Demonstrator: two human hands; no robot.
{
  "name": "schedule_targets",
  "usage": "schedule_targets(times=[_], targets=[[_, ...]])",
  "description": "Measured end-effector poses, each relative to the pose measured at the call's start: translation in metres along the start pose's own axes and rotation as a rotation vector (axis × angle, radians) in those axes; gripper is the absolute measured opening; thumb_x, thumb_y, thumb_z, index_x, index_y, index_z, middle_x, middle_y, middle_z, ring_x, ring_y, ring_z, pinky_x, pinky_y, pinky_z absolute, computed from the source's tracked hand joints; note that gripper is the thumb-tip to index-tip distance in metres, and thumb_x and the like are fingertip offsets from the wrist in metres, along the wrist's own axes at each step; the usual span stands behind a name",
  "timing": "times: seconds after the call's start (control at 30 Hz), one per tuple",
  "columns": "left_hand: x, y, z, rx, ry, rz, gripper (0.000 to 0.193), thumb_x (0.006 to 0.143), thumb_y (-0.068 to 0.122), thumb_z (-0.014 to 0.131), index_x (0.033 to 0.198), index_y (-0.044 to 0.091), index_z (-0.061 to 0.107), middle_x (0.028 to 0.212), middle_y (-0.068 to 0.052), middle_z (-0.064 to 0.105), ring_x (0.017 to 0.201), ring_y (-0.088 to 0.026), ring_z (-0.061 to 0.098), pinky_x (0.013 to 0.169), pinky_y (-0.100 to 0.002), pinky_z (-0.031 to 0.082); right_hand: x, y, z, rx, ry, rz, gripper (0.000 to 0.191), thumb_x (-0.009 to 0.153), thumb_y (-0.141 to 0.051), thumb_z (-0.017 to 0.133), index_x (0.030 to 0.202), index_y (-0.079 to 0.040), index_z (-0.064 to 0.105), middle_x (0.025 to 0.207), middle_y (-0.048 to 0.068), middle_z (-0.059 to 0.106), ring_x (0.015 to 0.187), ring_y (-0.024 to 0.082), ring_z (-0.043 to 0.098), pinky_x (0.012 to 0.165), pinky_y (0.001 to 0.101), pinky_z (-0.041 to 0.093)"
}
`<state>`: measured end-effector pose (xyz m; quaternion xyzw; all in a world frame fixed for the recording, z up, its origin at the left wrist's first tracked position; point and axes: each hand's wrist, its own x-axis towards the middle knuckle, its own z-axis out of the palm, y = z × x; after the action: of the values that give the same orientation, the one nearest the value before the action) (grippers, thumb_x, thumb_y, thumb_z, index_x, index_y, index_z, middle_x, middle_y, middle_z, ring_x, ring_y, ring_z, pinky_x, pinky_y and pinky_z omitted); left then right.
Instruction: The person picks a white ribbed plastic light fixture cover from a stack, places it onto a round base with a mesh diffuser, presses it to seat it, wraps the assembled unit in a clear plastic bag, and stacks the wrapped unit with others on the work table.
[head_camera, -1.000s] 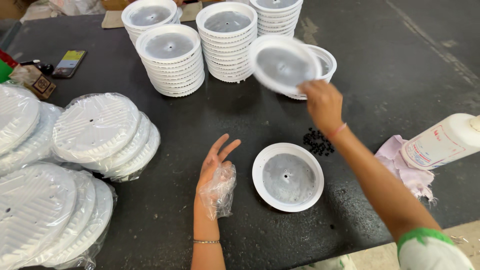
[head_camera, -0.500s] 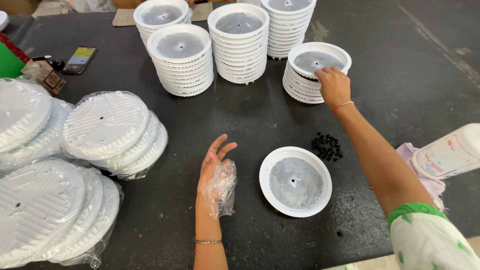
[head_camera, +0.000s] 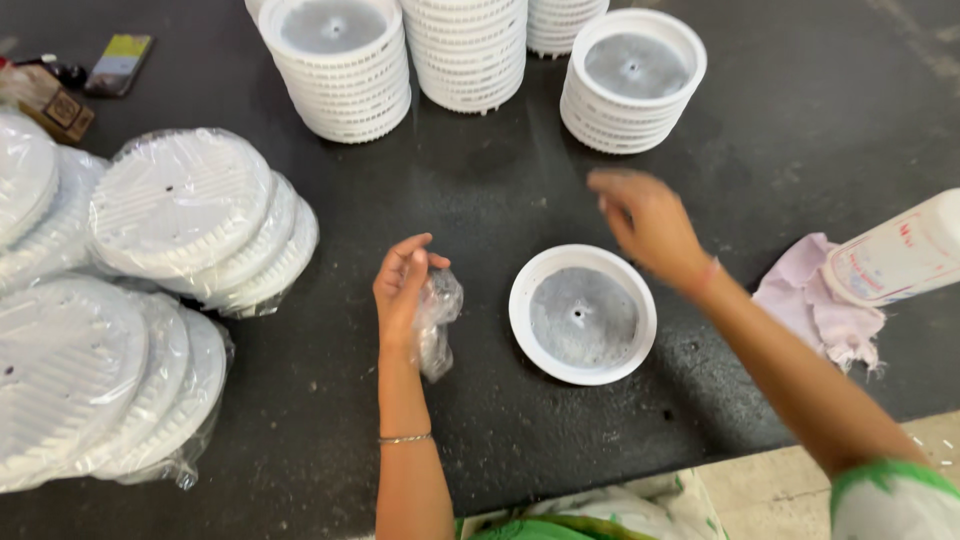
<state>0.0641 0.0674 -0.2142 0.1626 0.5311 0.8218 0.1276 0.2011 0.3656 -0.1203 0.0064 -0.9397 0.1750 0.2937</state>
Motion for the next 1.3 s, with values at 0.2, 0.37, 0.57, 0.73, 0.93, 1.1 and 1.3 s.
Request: schedule_targets(times=[0.2,0.37,0.57,0.73,0.93,1.1,1.3], targets=[[0.002,-0.005,0.005,0.510,0.320,0.304,0.016,0.098,0.017,0.073,0.103,0.001,0.072,0.080,-0.003,0.071,0.074,-0.009,0.067,0.071,-0.025,0.054,-0.122,-0.091,0.002,0.119,-0.138,0.139,0.031,0.091,-0.008,0.066,0.123,-0.008,0.070,0.126,0.011,0.071,0.114,0.032,0.068,0.096,0.0419,0.054],[-0.005,-0.006,0.009,0.575,0.396,0.355,0.017,0.099,0.018,0.074,0.099,0.001,0.072,0.080,-0.003,0.072,0.071,-0.009,0.068,0.069,-0.026,0.054,-0.164,-0.121,0.011,0.037,-0.095,0.109,0.039,0.091,-0.013,0.069,0.130,-0.007,0.065,0.133,0.010,0.067,0.126,0.029,0.062,0.109,0.0444,0.047],[-0.005,-0.005,0.012,0.611,0.395,0.300,0.019,0.099,0.020,0.074,0.099,0.001,0.071,0.076,-0.004,0.070,0.068,-0.009,0.064,0.066,-0.026,0.053,-0.171,-0.119,0.021,0.010,-0.131,0.152,0.043,0.091,-0.013,0.069,0.133,-0.008,0.064,0.136,0.009,0.066,0.130,0.028,0.059,0.113,0.0464,0.041],[-0.005,-0.007,0.008,0.686,0.429,0.414,0.018,0.100,0.020,0.075,0.099,0.002,0.072,0.081,-0.004,0.073,0.072,-0.011,0.066,0.070,-0.028,0.055,-0.173,-0.119,0.025,0.012,-0.135,0.155,0.042,0.092,-0.011,0.067,0.133,-0.009,0.064,0.136,0.007,0.066,0.132,0.026,0.058,0.114,0.0460,0.041],[-0.004,-0.008,0.007,0.650,0.425,0.414,0.017,0.099,0.020,0.075,0.099,0.003,0.072,0.085,-0.004,0.074,0.077,-0.012,0.068,0.075,-0.030,0.056,-0.171,-0.119,0.033,-0.010,-0.135,0.143,0.042,0.091,-0.010,0.067,0.133,-0.009,0.064,0.138,0.005,0.065,0.132,0.024,0.058,0.115,0.0451,0.040],[-0.005,-0.003,0.011,0.694,0.433,0.358,0.018,0.097,0.022,0.075,0.098,0.004,0.073,0.085,-0.004,0.075,0.076,-0.013,0.070,0.074,-0.030,0.056,-0.166,-0.115,0.038,-0.016,-0.151,0.129,0.043,0.090,-0.008,0.067,0.133,-0.010,0.064,0.137,0.004,0.065,0.132,0.023,0.057,0.115,0.0450,0.039],[-0.007,-0.003,0.015,0.713,0.438,0.355,0.018,0.095,0.023,0.077,0.096,0.005,0.073,0.083,-0.005,0.075,0.076,-0.016,0.073,0.072,-0.031,0.056,-0.168,-0.115,0.043,-0.034,-0.151,0.112,0.041,0.090,-0.008,0.066,0.131,-0.012,0.066,0.136,0.002,0.066,0.131,0.021,0.058,0.114,0.0449,0.039]])
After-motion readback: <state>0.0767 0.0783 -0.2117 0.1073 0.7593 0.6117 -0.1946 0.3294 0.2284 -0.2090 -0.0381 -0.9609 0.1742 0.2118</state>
